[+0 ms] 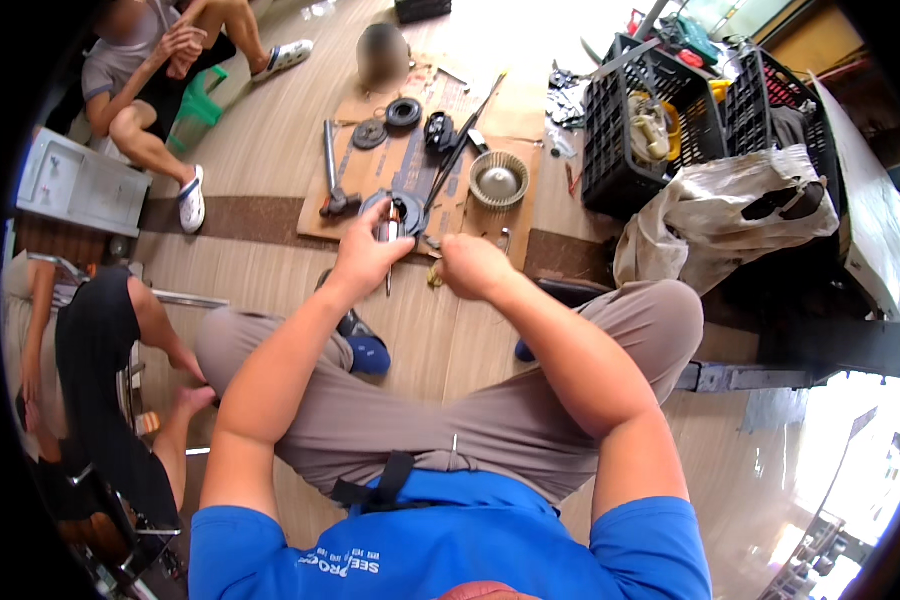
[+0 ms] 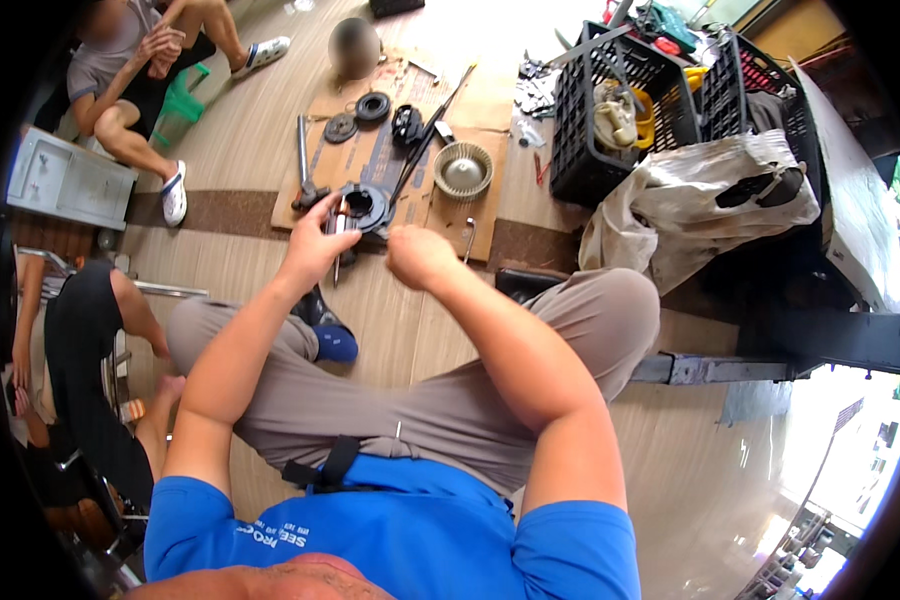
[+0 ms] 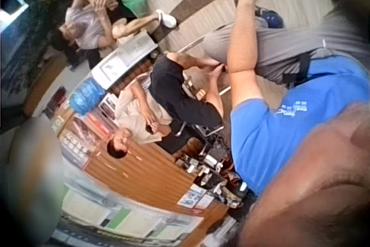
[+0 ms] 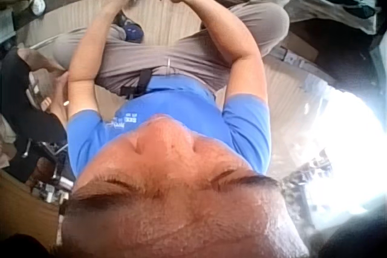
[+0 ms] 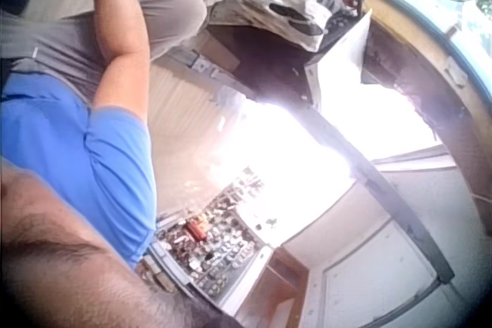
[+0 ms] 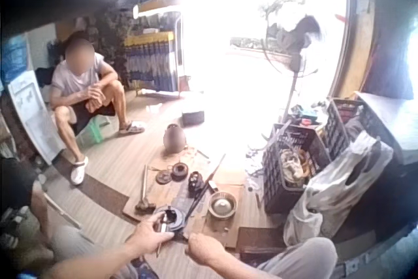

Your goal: The person assembles and repairs an electric fan motor by hand, handling small copper components, wires, and screws on a piece of cardboard on the floor while seated.

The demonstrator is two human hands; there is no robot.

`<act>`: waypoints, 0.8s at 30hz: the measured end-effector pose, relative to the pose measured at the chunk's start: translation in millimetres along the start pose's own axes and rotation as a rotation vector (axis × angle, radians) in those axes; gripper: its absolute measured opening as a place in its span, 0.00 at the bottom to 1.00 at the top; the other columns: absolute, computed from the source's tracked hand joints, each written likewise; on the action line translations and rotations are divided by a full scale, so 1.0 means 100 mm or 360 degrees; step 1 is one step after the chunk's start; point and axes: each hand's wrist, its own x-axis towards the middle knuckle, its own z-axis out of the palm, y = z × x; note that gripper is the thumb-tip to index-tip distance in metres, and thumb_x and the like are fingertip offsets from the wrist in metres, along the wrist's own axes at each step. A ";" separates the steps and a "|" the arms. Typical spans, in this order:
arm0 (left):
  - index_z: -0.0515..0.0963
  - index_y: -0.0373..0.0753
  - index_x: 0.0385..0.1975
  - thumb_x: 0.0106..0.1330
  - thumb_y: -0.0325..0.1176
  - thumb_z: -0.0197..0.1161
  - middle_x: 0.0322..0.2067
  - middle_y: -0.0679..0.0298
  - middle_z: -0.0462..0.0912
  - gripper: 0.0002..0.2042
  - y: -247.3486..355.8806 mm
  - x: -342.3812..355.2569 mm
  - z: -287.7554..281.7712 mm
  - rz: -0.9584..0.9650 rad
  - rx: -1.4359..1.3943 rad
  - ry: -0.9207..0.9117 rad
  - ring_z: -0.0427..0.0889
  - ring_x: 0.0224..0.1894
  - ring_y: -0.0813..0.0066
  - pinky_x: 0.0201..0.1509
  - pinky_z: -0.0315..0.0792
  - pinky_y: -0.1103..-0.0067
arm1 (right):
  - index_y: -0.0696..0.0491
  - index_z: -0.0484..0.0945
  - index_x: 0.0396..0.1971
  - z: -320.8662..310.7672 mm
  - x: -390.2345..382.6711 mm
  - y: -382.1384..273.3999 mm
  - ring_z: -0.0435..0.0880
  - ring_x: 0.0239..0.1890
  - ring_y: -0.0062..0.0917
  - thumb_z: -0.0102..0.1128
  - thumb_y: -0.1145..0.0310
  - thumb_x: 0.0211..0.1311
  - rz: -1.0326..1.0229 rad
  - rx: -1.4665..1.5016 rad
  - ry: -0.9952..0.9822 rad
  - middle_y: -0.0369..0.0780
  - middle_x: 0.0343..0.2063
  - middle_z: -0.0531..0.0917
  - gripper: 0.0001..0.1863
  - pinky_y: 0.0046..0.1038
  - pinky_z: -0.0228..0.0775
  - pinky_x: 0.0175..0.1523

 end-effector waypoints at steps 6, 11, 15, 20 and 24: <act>0.66 0.34 0.64 0.51 0.28 0.69 0.41 0.62 0.82 0.36 -0.37 0.19 -0.02 0.0149 -0.0100 0.0082 0.79 0.39 0.78 0.47 0.74 0.81 | 0.56 0.85 0.37 0.24 0.17 0.84 0.84 0.46 0.40 0.56 0.66 0.55 0.0555 -0.0287 -0.0722 0.49 0.42 0.84 0.15 0.36 0.77 0.49; 0.65 0.39 0.65 0.51 0.29 0.68 0.46 0.55 0.82 0.37 -0.54 0.17 -0.02 0.0340 0.0085 -0.0068 0.81 0.47 0.70 0.54 0.72 0.78 | 0.58 0.84 0.35 0.74 0.09 1.61 0.83 0.43 0.44 0.59 0.57 0.57 0.0752 -0.0312 -0.0507 0.53 0.38 0.83 0.18 0.40 0.75 0.48; 0.65 0.44 0.65 0.51 0.31 0.69 0.47 0.50 0.80 0.37 -0.35 0.02 0.04 0.0456 0.0390 -0.0105 0.80 0.50 0.56 0.56 0.72 0.71 | 0.53 0.81 0.49 0.95 0.17 1.49 0.77 0.58 0.38 0.57 0.60 0.59 0.0894 -0.0427 -0.0557 0.45 0.54 0.80 0.20 0.46 0.67 0.60; 0.64 0.45 0.65 0.51 0.30 0.70 0.44 0.51 0.79 0.37 -0.29 0.03 0.13 0.0554 0.0445 -0.0180 0.78 0.47 0.55 0.54 0.72 0.71 | 0.48 0.81 0.47 1.37 0.32 1.60 0.76 0.58 0.35 0.55 0.59 0.62 0.0568 -0.0559 -0.0448 0.39 0.52 0.80 0.17 0.50 0.66 0.57; 0.64 0.42 0.65 0.50 0.28 0.71 0.44 0.53 0.79 0.38 -0.34 0.05 0.11 0.0577 0.0489 -0.0190 0.78 0.47 0.57 0.55 0.72 0.72 | 0.49 0.78 0.51 1.32 0.47 1.58 0.74 0.60 0.36 0.57 0.59 0.60 0.0581 -0.0543 -0.0448 0.42 0.54 0.78 0.20 0.51 0.63 0.60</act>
